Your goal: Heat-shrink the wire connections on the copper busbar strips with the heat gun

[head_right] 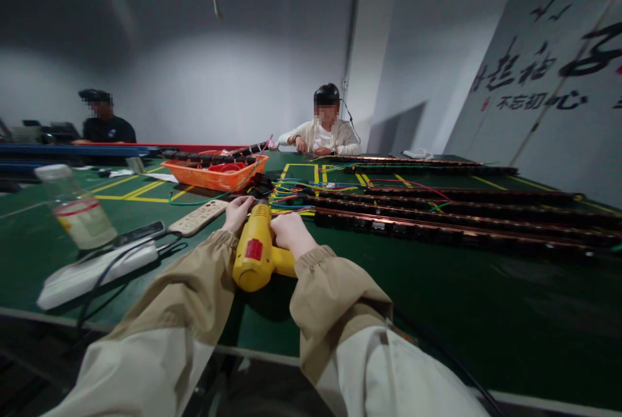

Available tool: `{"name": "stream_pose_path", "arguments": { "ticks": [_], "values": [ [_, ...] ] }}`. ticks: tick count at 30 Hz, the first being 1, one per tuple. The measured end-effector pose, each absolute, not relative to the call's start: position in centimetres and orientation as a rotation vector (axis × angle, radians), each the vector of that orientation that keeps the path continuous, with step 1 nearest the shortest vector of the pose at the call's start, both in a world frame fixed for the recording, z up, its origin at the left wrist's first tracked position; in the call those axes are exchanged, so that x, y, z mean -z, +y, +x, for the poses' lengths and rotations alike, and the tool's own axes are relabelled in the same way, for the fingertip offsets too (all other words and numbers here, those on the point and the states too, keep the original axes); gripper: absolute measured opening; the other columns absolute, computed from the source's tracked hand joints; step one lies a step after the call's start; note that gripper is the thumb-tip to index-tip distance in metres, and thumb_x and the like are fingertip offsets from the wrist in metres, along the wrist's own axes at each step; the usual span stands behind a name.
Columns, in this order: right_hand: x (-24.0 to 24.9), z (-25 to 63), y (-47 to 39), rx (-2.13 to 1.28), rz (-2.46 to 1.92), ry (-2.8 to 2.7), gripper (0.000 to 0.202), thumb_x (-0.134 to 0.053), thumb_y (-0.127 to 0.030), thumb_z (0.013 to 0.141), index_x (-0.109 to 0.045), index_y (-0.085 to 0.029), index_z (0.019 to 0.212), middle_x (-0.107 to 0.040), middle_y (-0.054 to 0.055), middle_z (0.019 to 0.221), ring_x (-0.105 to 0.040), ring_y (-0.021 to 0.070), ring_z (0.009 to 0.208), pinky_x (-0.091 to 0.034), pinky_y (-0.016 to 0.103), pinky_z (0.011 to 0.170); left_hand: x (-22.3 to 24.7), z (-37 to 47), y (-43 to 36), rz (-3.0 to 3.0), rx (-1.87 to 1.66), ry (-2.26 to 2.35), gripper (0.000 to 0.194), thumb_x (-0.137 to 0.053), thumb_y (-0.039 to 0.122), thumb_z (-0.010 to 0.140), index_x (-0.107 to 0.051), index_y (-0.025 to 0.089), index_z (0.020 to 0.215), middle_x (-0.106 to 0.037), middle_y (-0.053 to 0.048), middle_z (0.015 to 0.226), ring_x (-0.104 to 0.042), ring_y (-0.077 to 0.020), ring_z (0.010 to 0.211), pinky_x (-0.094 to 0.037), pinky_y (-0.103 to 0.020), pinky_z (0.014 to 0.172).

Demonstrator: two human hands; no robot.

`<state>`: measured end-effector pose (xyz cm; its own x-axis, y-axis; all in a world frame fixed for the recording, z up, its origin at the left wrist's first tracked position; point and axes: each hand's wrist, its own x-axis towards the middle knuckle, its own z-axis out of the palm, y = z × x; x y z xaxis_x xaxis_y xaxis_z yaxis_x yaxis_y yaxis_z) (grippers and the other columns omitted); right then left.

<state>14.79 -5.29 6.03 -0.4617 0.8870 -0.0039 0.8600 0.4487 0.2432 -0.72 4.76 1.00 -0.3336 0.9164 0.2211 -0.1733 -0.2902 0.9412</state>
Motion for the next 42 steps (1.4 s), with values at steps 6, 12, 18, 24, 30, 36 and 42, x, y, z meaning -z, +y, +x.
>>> {"name": "stream_pose_path", "arguments": {
  "ticks": [6,12,18,24,30,36,42],
  "values": [
    [-6.7,13.7,-5.1,-0.365,1.447,2.623,0.032,-0.054,-0.037,0.089,-0.056,-0.015,0.111,-0.057,0.007,0.112,-0.056,0.0184,0.101,-0.047,0.041,0.087,-1.0,-1.2,4.7,1.050,-1.669,1.098,0.026,-0.052,0.033,0.089,-0.058,0.015,0.108,-0.060,-0.007,0.108,-0.059,-0.0168,0.091,-0.052,-0.036,0.079],
    [-6.3,14.4,-5.0,-0.389,1.414,2.658,0.031,-0.054,-0.037,0.089,-0.056,-0.015,0.110,-0.058,0.007,0.111,-0.057,0.0183,0.100,-0.047,0.041,0.088,-0.8,-1.1,4.7,1.052,-1.672,1.074,0.029,-0.052,0.033,0.090,-0.056,0.016,0.113,-0.057,-0.008,0.114,-0.058,-0.0180,0.095,-0.051,-0.037,0.082],
    [-5.9,16.6,-5.2,-0.381,1.467,2.630,0.031,-0.054,-0.037,0.089,-0.056,-0.015,0.110,-0.057,0.007,0.112,-0.056,0.0185,0.101,-0.047,0.041,0.088,-0.4,-1.1,5.2,1.044,-1.728,1.063,0.023,-0.059,0.033,0.085,-0.062,0.013,0.097,-0.063,-0.006,0.096,-0.059,-0.0150,0.085,-0.050,-0.031,0.075],
    [-5.6,20.3,-5.8,-0.338,1.534,2.567,0.030,-0.054,-0.037,0.089,-0.056,-0.015,0.110,-0.058,0.007,0.111,-0.057,0.0176,0.099,-0.048,0.039,0.086,-0.1,-1.1,5.7,1.015,-1.773,1.025,0.025,-0.074,0.034,0.066,-0.065,0.014,0.078,-0.065,-0.002,0.072,-0.055,-0.0104,0.069,-0.039,-0.019,0.060],
    [-5.6,24.4,-6.8,-0.318,1.663,2.455,0.029,-0.053,-0.037,0.089,-0.057,-0.015,0.107,-0.059,0.006,0.108,-0.058,0.0169,0.097,-0.048,0.038,0.085,0.2,-1.5,6.0,1.002,-1.755,1.005,0.035,-0.076,0.042,0.060,-0.065,0.014,0.078,-0.064,-0.002,0.070,-0.051,-0.0095,0.062,-0.031,-0.019,0.054],
    [-5.8,27.3,-7.8,-0.336,1.755,2.375,0.028,-0.052,-0.038,0.090,-0.058,-0.016,0.106,-0.059,0.005,0.106,-0.058,0.0162,0.095,-0.048,0.038,0.085,0.3,-1.7,6.2,0.995,-1.743,0.985,0.035,-0.076,0.042,0.058,-0.065,0.014,0.076,-0.064,-0.002,0.070,-0.052,-0.0092,0.062,-0.031,-0.019,0.053],
    [-6.4,26.8,-8.5,-0.341,1.720,2.369,0.027,-0.053,-0.037,0.089,-0.058,-0.016,0.106,-0.059,0.005,0.106,-0.058,0.0167,0.096,-0.048,0.038,0.085,0.4,-1.7,6.3,0.982,-1.748,0.976,0.040,-0.079,0.043,0.054,-0.068,0.013,0.079,-0.066,-0.005,0.073,-0.053,-0.0098,0.064,-0.032,-0.019,0.053]
  ]
}}
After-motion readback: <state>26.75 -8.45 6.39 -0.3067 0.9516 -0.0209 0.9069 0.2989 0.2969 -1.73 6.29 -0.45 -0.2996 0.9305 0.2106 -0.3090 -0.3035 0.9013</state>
